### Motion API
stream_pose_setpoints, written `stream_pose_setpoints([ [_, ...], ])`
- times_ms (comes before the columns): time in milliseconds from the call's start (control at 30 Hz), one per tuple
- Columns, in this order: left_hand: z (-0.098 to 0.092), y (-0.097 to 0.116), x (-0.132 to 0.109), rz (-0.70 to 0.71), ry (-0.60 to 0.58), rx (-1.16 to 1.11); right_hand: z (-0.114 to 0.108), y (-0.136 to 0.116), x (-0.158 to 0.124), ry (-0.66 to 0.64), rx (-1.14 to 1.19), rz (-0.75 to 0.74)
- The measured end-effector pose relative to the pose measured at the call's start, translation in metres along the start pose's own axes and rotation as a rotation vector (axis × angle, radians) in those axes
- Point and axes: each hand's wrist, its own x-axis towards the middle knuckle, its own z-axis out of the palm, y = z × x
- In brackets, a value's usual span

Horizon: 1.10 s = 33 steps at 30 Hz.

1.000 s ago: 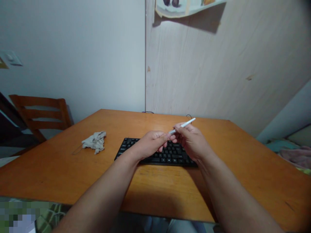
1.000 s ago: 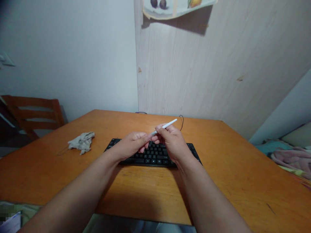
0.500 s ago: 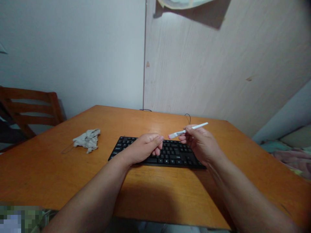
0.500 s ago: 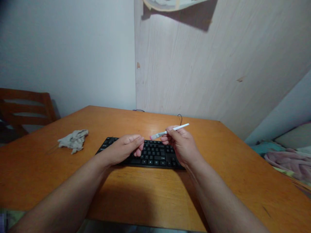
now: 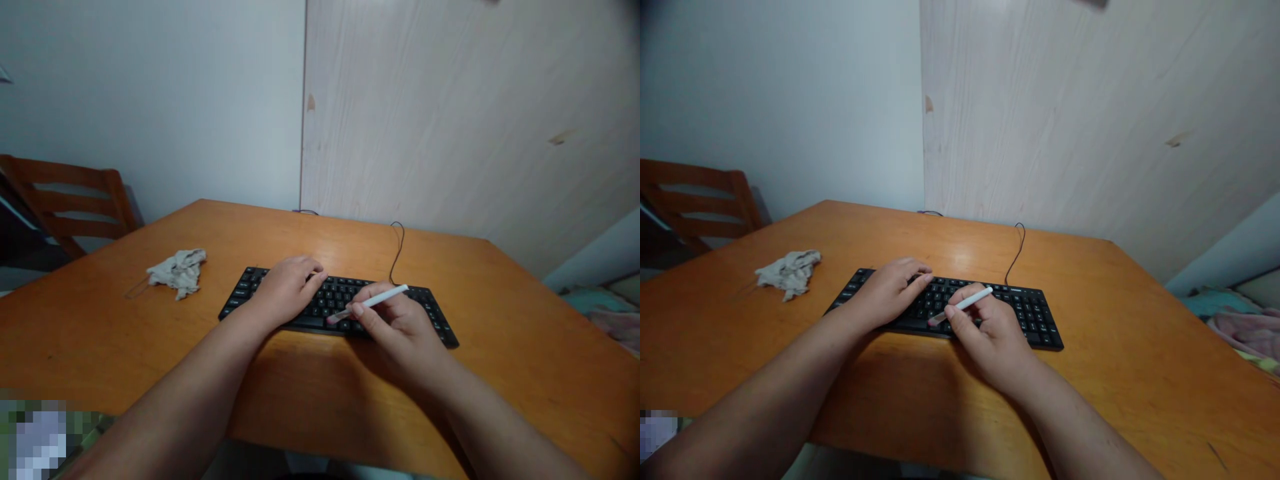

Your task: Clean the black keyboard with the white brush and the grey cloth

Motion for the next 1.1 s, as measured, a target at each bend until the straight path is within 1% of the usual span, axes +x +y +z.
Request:
stream_pose_setpoints([
  [133,0.004,-0.003,-0.001,-0.007,-0.031,0.079,-0.002,-0.003,-0.001,-0.043,-0.127,-0.078],
  [233,0.008,-0.005,-0.003,0.011,-0.042,0.110,0.000,-0.003,-0.002,-0.074,-0.174,-0.137],
  [433,0.011,-0.002,-0.006,0.021,-0.080,0.126,0.001,0.001,-0.002,-0.159,-0.219,-0.172],
  [667,0.014,-0.001,-0.009,0.031,-0.094,0.129,-0.008,-0.002,0.000,-0.232,-0.318,-0.172],
  [900,0.013,0.002,-0.011,0.049,-0.138,0.133,-0.018,-0.008,0.001,-0.249,-0.397,-0.170],
  [1100,0.011,0.004,-0.010,0.058,-0.156,0.107,-0.030,-0.008,0.001,-0.249,-0.429,-0.091],
])
